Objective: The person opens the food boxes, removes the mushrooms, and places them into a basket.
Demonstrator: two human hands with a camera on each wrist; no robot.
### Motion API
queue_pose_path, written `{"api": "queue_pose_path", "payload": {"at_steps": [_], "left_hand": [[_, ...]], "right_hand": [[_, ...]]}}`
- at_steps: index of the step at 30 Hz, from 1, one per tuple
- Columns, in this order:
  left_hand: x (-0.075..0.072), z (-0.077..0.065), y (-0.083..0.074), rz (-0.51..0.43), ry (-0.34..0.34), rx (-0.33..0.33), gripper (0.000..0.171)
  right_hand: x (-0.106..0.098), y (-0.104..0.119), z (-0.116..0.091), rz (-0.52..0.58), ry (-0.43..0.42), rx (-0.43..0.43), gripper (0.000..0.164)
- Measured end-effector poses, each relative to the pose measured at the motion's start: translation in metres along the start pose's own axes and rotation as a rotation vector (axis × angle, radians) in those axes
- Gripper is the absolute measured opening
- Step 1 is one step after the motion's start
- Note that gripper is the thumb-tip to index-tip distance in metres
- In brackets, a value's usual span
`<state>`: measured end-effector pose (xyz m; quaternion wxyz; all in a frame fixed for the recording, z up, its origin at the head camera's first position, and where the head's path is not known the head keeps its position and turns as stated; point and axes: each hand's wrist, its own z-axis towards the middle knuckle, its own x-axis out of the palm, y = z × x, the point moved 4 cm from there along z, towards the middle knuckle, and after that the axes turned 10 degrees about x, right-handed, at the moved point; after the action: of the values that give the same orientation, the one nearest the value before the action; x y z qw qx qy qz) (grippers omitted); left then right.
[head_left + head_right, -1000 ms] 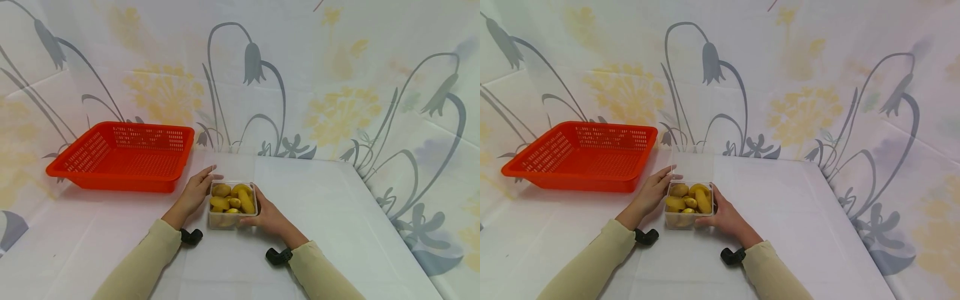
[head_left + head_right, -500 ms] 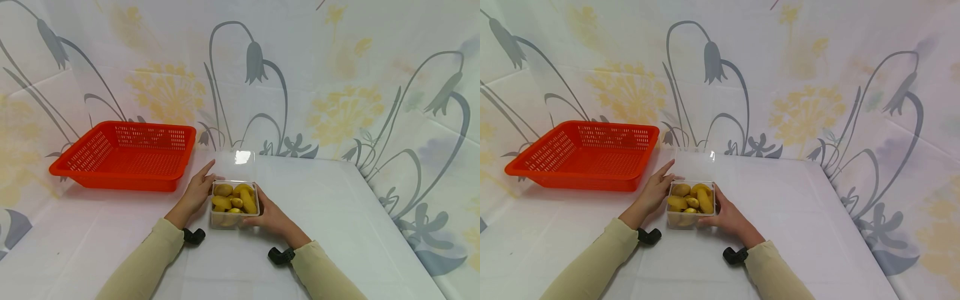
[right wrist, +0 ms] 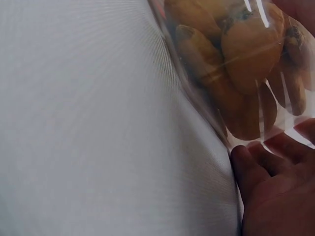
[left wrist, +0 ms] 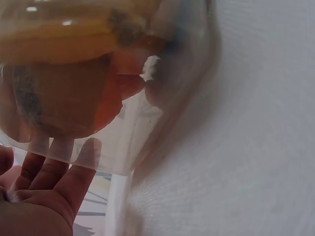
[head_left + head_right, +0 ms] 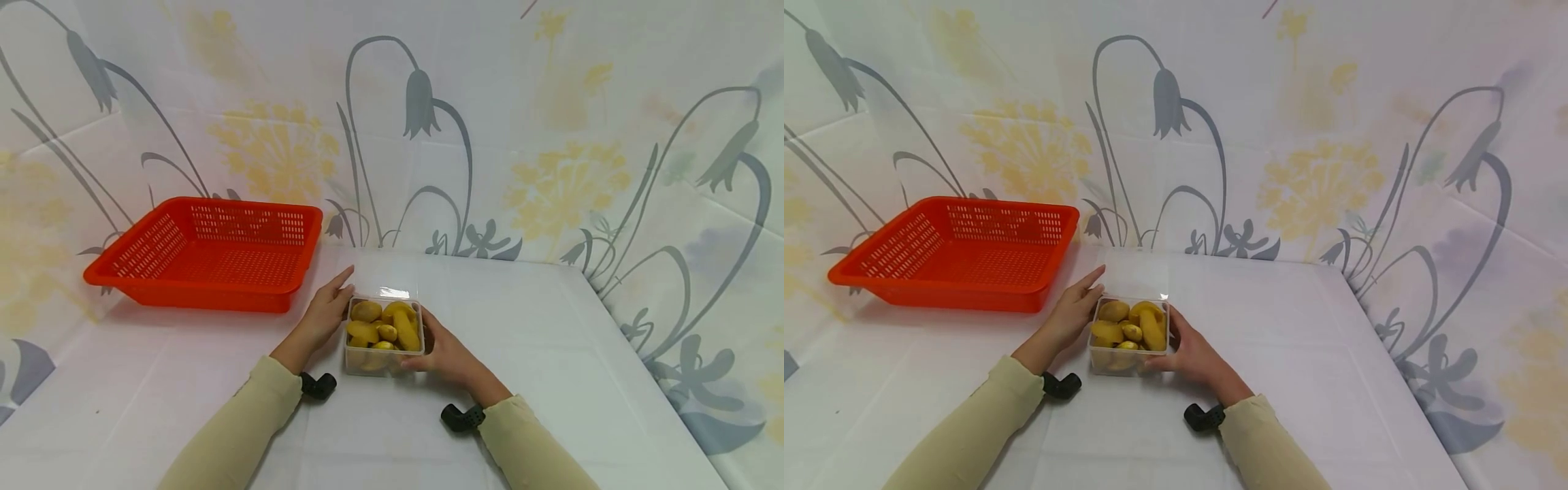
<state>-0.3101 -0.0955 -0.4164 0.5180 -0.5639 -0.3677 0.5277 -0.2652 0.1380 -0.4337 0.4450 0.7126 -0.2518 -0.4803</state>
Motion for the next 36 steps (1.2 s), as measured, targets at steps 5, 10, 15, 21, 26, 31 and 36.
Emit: {"api": "queue_pose_path", "payload": {"at_steps": [5, 10, 15, 21, 26, 31, 36], "left_hand": [[0.000, 0.000, 0.000, 0.019, -0.006, 0.011, 0.051], [0.000, -0.001, -0.001, 0.076, -0.008, 0.003, 0.052], [-0.002, -0.003, -0.006, 0.154, 0.003, 0.022, 0.053], [-0.003, -0.005, -0.015, 0.227, 0.023, 0.077, 0.055], [-0.007, -0.006, -0.023, 0.295, -0.015, 0.187, 0.055], [-0.008, -0.009, -0.033, 0.356, -0.055, 0.252, 0.056], [-0.007, -0.013, -0.043, 0.456, -0.050, 0.297, 0.057]], "right_hand": [[0.001, 0.000, -0.001, 0.000, -0.023, 0.007, 0.110], [0.001, -0.002, 0.000, -0.016, -0.041, 0.027, 0.111], [0.001, -0.002, 0.001, -0.030, -0.041, 0.023, 0.111], [0.000, -0.003, 0.000, -0.056, -0.045, 0.024, 0.112], [0.000, -0.003, -0.001, -0.074, -0.047, 0.024, 0.113], [0.000, -0.003, -0.001, -0.077, -0.042, 0.018, 0.114], [0.000, -0.003, -0.001, -0.089, -0.048, 0.005, 0.113]]}}
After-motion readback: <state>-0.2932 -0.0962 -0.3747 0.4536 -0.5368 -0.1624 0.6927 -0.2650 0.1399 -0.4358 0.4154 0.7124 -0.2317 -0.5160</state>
